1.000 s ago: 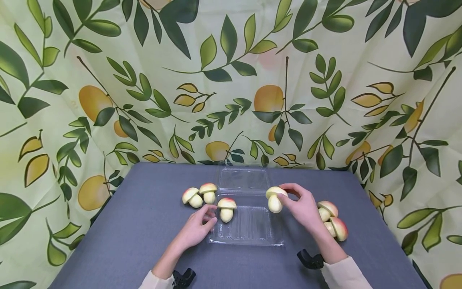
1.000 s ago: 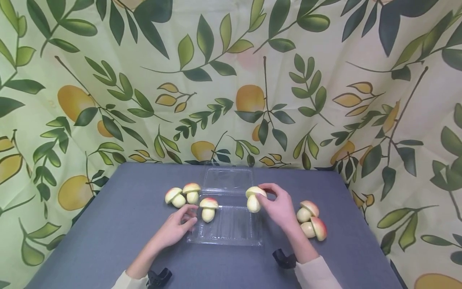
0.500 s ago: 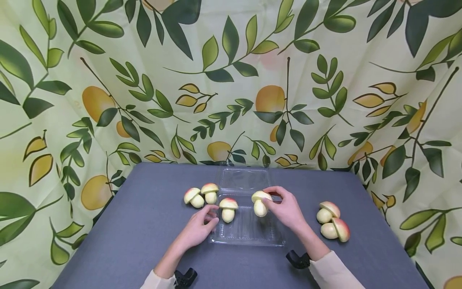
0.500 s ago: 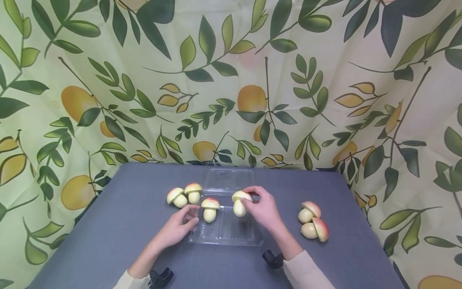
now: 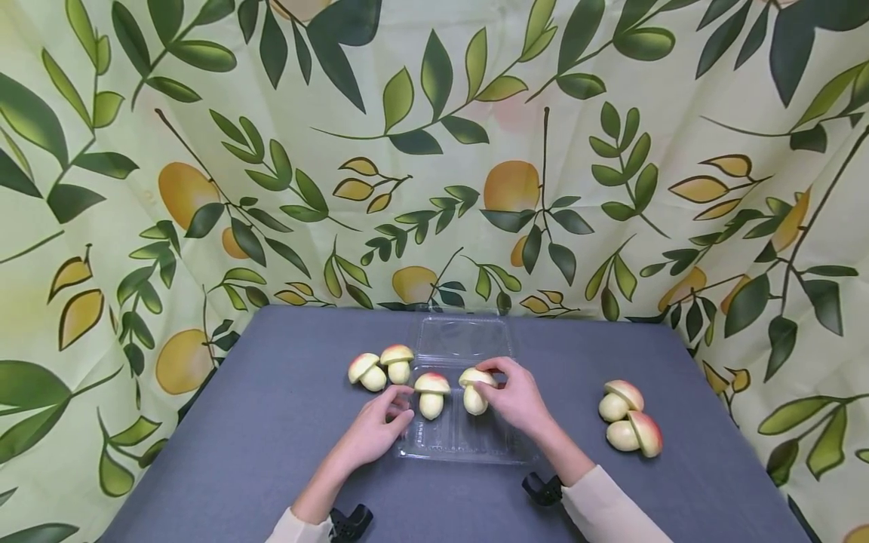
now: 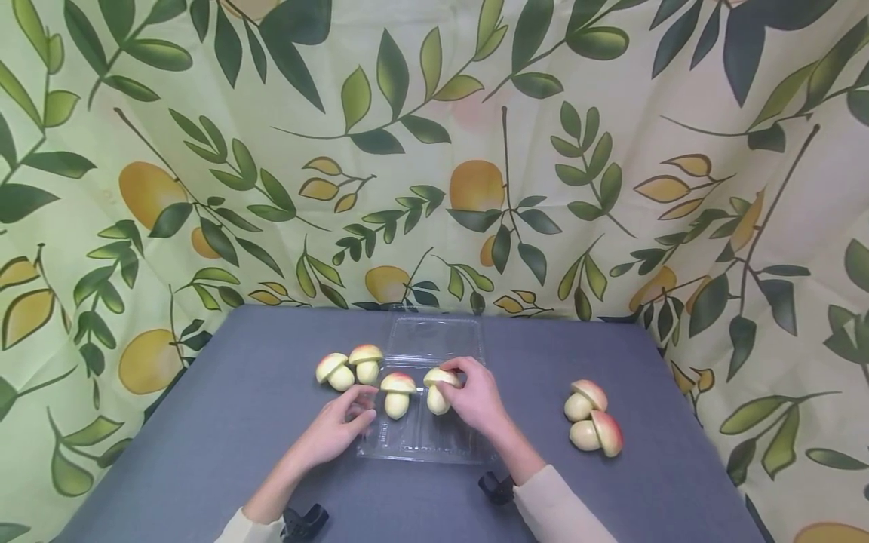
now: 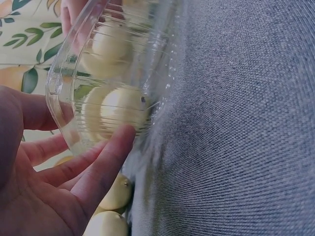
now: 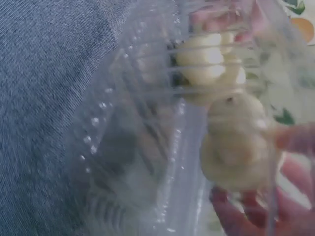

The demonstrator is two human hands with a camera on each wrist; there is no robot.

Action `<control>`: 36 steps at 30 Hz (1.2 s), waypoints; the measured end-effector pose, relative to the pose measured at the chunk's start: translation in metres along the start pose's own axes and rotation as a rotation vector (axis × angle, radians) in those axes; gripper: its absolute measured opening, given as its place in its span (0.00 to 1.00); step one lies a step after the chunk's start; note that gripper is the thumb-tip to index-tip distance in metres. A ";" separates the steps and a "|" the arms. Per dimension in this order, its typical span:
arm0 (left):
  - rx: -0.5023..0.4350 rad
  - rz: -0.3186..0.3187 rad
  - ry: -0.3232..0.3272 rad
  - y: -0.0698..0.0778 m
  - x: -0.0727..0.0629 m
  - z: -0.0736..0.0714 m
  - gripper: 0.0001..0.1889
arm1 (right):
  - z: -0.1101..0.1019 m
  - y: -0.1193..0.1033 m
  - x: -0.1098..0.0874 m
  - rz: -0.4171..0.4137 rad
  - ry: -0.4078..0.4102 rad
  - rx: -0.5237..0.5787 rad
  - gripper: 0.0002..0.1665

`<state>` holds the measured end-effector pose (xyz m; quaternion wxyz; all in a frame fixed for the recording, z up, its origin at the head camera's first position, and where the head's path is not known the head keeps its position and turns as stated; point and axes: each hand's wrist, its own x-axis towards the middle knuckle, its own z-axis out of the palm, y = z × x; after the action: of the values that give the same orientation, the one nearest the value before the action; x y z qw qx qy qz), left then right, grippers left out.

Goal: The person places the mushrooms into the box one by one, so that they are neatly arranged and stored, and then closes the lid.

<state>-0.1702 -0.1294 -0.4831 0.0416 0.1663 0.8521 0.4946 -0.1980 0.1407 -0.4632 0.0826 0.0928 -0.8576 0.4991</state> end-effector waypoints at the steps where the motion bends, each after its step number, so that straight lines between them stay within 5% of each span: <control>1: 0.000 0.000 0.000 0.000 0.000 0.000 0.18 | 0.001 0.000 0.000 -0.003 0.002 -0.007 0.14; 19: 0.016 0.016 -0.015 0.002 -0.001 0.003 0.18 | 0.018 0.006 -0.006 -0.089 0.007 -0.138 0.14; 36: 0.006 0.003 -0.004 -0.002 0.000 0.001 0.18 | -0.022 -0.019 -0.018 -0.063 -0.051 -0.123 0.13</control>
<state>-0.1702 -0.1299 -0.4853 0.0420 0.1686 0.8532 0.4918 -0.1746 0.1518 -0.4406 0.0819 0.1274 -0.8850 0.4403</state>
